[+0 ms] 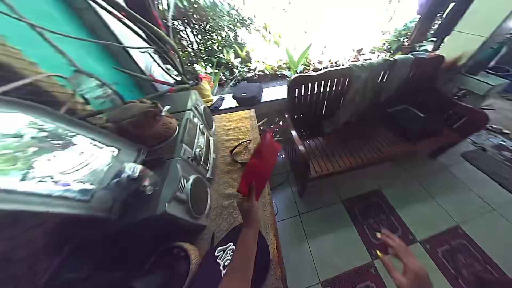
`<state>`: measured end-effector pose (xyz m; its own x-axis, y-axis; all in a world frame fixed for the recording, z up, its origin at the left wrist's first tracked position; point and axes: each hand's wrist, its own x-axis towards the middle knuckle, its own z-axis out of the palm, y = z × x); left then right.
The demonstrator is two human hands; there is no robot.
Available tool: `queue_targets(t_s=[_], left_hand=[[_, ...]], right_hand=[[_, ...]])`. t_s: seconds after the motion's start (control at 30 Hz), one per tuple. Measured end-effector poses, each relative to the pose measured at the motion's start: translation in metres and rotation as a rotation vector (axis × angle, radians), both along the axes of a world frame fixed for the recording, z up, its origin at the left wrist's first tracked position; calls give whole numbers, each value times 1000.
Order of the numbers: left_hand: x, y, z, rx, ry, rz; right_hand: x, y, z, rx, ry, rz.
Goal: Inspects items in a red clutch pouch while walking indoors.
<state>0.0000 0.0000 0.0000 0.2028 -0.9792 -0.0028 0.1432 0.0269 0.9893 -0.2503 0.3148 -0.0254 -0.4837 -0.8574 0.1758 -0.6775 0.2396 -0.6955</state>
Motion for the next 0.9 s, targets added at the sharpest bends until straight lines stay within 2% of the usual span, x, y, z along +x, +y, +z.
queue_targets(t_s=[0.1,0.17,0.23,0.3,0.37,0.4,0.5,0.57,0.6,0.67,0.73,0.77,0.83,0.9], left_hand=[[16,55,27,-184,-6,-285],[31,87,50,-240,-116,-509],[40,114,64,-327,-228,-709],[42,144,73,-425,-343,-774],[43,173,77,-477,-410,-703],[43,188,78,-476,-427,-618],[37,230,63,-404,-492,-193],[31,258,36,-328,-604,129],[27,275,22,-210,-580,212],[9,319,10,162,-357,231],[-13,357,9,475,-98,151],[-20,373,6,544,-1,107],[-27,394,-7,553,98,77],[-25,409,-14,555,173,131]], right_hand=[[-18,-61,75,-290,262,80],[-23,-80,113,-335,297,245],[-25,-82,134,-247,150,563],[-28,-76,131,-88,-134,978],[-24,-59,120,53,-333,1253],[-20,-48,115,93,-364,1303],[-1,-15,79,1,-360,1187],[11,-3,55,-55,-370,1065],[16,1,49,-28,-373,1028],[26,9,43,25,-324,998],[41,25,39,-12,-219,1004],[50,34,37,-26,-169,1020],[65,52,40,5,-74,1112],[75,61,52,110,4,1264]])
